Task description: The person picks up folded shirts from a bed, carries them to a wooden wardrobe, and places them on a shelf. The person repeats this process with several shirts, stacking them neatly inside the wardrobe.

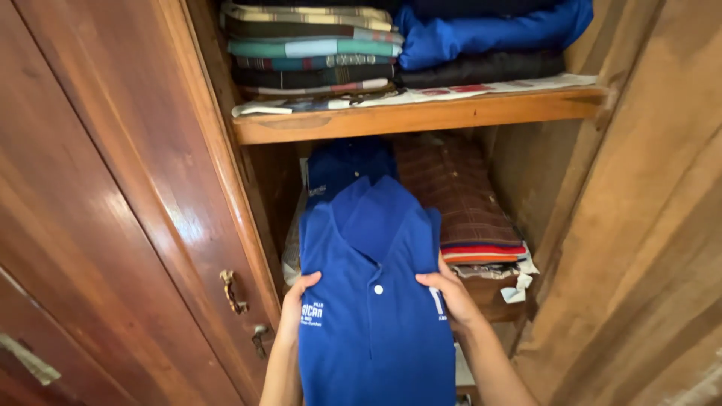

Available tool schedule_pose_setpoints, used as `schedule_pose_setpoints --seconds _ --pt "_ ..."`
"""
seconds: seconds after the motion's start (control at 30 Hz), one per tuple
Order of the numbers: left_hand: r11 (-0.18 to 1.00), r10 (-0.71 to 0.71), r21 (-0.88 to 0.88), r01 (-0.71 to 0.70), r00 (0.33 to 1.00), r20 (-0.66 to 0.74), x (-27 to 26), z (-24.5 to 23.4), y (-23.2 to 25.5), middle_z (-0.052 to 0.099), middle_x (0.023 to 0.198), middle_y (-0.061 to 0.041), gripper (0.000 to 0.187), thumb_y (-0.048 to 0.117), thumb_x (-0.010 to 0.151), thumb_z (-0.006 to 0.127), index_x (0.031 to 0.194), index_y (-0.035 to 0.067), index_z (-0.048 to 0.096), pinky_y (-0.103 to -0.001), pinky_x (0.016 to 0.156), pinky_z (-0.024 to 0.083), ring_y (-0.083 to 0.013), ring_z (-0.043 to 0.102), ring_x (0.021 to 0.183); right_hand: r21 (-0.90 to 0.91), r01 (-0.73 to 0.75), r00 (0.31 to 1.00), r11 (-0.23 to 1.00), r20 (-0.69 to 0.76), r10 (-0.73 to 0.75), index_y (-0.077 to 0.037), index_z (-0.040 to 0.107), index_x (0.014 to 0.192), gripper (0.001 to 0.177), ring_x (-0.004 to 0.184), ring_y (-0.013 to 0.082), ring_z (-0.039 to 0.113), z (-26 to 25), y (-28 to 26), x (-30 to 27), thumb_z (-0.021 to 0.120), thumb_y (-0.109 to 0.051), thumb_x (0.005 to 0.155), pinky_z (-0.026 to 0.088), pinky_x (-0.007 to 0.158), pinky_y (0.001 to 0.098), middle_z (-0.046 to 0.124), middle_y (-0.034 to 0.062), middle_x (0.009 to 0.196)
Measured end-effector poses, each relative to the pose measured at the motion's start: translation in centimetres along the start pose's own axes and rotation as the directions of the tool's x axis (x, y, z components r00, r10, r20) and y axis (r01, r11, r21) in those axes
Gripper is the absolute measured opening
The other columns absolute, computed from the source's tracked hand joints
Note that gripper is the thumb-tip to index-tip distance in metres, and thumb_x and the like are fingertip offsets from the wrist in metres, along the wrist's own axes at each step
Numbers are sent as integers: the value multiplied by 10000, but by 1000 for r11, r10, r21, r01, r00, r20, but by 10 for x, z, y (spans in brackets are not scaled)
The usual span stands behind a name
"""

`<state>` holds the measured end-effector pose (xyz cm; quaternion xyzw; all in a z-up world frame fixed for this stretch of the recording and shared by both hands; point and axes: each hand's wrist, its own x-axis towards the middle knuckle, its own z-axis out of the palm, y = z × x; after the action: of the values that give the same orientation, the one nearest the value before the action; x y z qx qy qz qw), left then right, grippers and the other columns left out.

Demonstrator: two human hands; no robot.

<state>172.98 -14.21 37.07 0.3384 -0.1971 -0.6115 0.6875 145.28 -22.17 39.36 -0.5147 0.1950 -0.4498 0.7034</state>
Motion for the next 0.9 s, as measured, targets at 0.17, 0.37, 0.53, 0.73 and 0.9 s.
schedule_pose_setpoints --seconds 0.17,0.37,0.53,0.73,0.9 --pt "994 108 -13 -107 990 86 36 23 35 744 997 -127 417 238 785 691 1157 50 671 -373 769 612 -249 737 833 -65 62 998 996 -16 -64 -172 256 1628 878 1195 235 634 11 -24 47 576 -95 814 546 957 335 551 153 1455" --pt "996 80 38 -86 989 123 104 36 83 749 856 -122 316 264 831 697 979 -15 721 -343 677 597 -238 701 676 -30 172 985 985 7 -172 -133 384 1582 795 1127 192 658 5 -43 119 606 -116 819 552 927 300 606 126 1380" --pt "994 107 5 -109 978 179 156 41 105 747 814 -123 285 253 834 680 931 -12 714 -329 647 604 -235 700 638 -47 176 984 983 -20 -177 -83 522 1483 672 930 186 684 -20 -46 187 657 -141 827 570 802 294 677 131 1158" --pt "981 193 -30 -191 952 237 271 26 131 744 817 -138 246 202 851 651 908 -31 707 -338 648 598 -244 708 657 -54 114 992 992 -42 -117 -16 657 1187 385 700 189 669 -61 -39 288 734 -190 853 547 642 305 690 104 872" --pt "951 303 -33 -306 910 285 370 13 146 728 877 -136 205 141 835 620 945 -13 700 -341 708 604 -247 711 730 -25 -52 991 998 -126 49 -17 735 964 250 662 212 703 -73 -48 342 712 -201 796 580 643 311 734 118 807"
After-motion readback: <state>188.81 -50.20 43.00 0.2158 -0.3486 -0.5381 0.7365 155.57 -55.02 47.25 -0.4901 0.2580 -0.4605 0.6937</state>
